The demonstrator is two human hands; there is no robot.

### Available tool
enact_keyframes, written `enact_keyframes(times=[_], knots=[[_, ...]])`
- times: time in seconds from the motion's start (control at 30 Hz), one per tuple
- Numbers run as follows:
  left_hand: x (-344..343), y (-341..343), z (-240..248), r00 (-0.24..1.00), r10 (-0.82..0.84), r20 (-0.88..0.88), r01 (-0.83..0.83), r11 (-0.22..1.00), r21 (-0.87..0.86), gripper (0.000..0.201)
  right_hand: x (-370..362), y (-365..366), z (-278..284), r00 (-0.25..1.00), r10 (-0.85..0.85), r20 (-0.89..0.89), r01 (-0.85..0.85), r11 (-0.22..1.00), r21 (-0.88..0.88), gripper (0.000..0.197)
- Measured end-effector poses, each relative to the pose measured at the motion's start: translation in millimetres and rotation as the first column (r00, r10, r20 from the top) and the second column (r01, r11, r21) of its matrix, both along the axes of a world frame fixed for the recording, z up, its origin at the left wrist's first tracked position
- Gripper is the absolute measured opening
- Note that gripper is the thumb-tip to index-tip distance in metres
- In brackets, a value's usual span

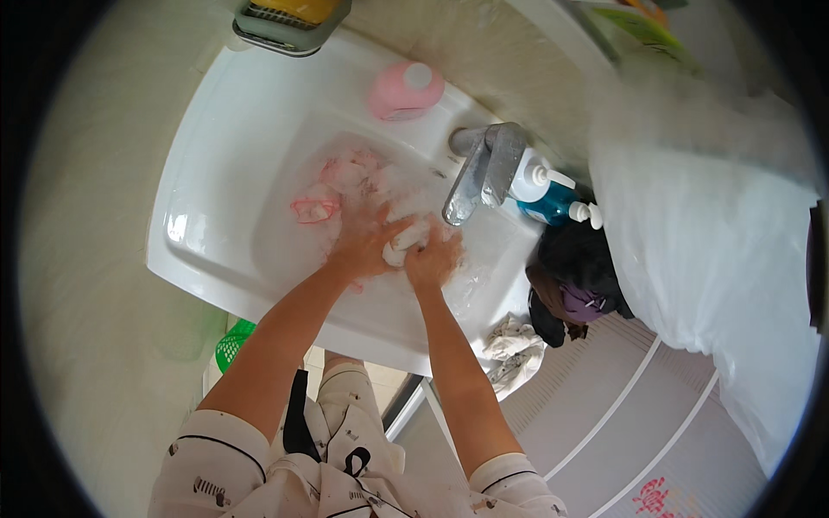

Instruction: The person washes a black sock and a patterned cloth by hand in a bathroom sink. They use liquid soap from a pink bottle and a white bottle, scrubbing the items under running water and rinsing them thoroughly.

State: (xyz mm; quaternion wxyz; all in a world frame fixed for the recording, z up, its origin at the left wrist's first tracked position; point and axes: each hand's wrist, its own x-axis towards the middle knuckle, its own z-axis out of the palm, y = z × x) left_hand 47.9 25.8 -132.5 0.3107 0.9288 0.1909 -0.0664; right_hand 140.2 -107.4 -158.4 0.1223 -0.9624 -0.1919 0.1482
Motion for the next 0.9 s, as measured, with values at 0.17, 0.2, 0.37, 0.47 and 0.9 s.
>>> enact_keyframes(times=[0.17, 0.2, 0.37, 0.47, 0.9], knots=[[17.1, 11.9, -27.3, 0.989, 0.003, -0.147, 0.038, 0.960, 0.278, 0.077, 17.3, 8.5, -27.3, 0.979, 0.061, 0.196, -0.064, 0.998, 0.007, 0.061], [25.3, 14.6, -27.2, 0.994, 0.006, -0.111, 0.031, 0.944, 0.329, 0.074, 26.9, 8.9, -30.8, 0.972, 0.061, 0.227, -0.068, 0.997, 0.021, 0.059], [30.0, 2.0, 3.9, 1.000, 0.020, -0.021, -0.015, 0.981, 0.195, 0.065, 46.1, 8.4, -16.2, 0.966, 0.149, 0.211, -0.116, 0.981, -0.158, 0.049], [36.8, 16.2, 37.7, 0.966, -0.213, -0.145, 0.222, 0.974, 0.049, 0.065, 46.6, 14.7, 25.6, 0.983, 0.182, 0.014, -0.167, 0.929, -0.331, 0.045], [-22.9, -19.4, 187.0, 0.729, 0.432, -0.531, -0.144, -0.662, -0.735, 0.104, -30.9, 21.7, 399.7, 0.917, 0.310, -0.251, -0.039, 0.697, 0.716, 0.040]])
